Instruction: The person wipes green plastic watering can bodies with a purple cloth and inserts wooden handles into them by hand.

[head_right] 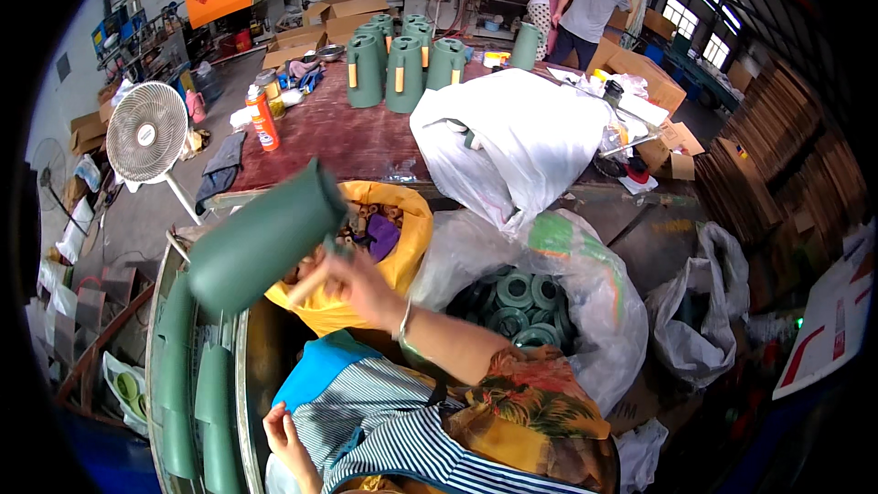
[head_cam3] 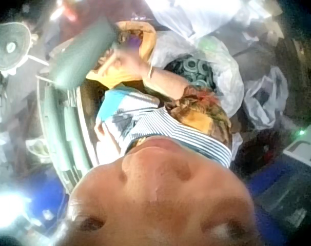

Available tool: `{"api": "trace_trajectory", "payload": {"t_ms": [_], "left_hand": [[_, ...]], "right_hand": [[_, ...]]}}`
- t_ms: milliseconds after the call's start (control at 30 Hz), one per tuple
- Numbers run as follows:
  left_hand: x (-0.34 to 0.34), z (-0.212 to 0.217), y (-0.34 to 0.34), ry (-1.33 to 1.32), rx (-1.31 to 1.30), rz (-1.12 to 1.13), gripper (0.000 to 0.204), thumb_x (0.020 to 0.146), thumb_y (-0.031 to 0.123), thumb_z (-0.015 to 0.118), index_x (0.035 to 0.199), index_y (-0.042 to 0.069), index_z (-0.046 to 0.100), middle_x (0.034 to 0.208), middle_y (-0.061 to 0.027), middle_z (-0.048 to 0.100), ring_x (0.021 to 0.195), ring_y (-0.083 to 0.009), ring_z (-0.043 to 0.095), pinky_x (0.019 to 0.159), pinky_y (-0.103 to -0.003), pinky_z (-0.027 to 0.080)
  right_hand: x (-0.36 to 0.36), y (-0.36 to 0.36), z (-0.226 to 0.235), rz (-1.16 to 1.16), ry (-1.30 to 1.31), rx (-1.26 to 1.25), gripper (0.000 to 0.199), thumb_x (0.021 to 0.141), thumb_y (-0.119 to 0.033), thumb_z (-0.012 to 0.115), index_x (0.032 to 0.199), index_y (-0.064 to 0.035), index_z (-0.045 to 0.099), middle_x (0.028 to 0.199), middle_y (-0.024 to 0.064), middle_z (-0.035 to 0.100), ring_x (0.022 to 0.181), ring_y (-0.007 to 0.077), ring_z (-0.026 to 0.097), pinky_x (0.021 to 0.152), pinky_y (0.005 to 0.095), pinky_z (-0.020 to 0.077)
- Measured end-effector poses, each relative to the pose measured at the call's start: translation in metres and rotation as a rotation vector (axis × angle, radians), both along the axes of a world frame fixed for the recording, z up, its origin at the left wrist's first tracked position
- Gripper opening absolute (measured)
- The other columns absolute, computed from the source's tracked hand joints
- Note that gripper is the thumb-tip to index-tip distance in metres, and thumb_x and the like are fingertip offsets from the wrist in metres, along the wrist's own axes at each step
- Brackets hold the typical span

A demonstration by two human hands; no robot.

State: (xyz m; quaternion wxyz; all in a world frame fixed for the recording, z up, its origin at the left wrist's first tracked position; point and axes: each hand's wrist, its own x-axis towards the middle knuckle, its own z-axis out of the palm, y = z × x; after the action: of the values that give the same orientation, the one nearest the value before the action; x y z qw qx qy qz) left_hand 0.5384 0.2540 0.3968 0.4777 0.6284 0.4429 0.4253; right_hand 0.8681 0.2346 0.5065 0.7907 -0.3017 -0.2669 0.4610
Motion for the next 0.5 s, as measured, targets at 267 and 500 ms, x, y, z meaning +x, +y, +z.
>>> {"api": "trace_trajectory", "payload": {"t_ms": [267,500], "left_hand": [[0.002,-0.041,-0.008,0.696,0.528,-0.053,0.005,0.085,0.004,0.063,0.086,0.002,0.059,0.102,-0.0121,0.061,0.087,-0.0282,0.057,0.073,-0.038,0.045],[0.013,-0.013,-0.002,0.814,0.343,-0.128,0.012,0.093,0.015,0.060,0.103,0.013,0.066,0.105,-0.0124,0.068,0.095,-0.0336,0.065,0.082,-0.043,0.051]], "right_hand": [[0.201,0.051,0.032,-0.818,-0.853,-0.493,0.031,0.093,-0.028,0.062,0.098,0.0014,0.055,0.073,0.0075,0.069,0.051,0.0191,0.064,0.053,0.0322,0.0518],[0.277,0.092,0.015,-0.779,-0.905,-0.706,0.038,0.092,-0.029,0.064,0.109,0.0035,0.056,0.074,0.0077,0.069,0.054,0.0193,0.066,0.051,0.0322,0.0538]]}}
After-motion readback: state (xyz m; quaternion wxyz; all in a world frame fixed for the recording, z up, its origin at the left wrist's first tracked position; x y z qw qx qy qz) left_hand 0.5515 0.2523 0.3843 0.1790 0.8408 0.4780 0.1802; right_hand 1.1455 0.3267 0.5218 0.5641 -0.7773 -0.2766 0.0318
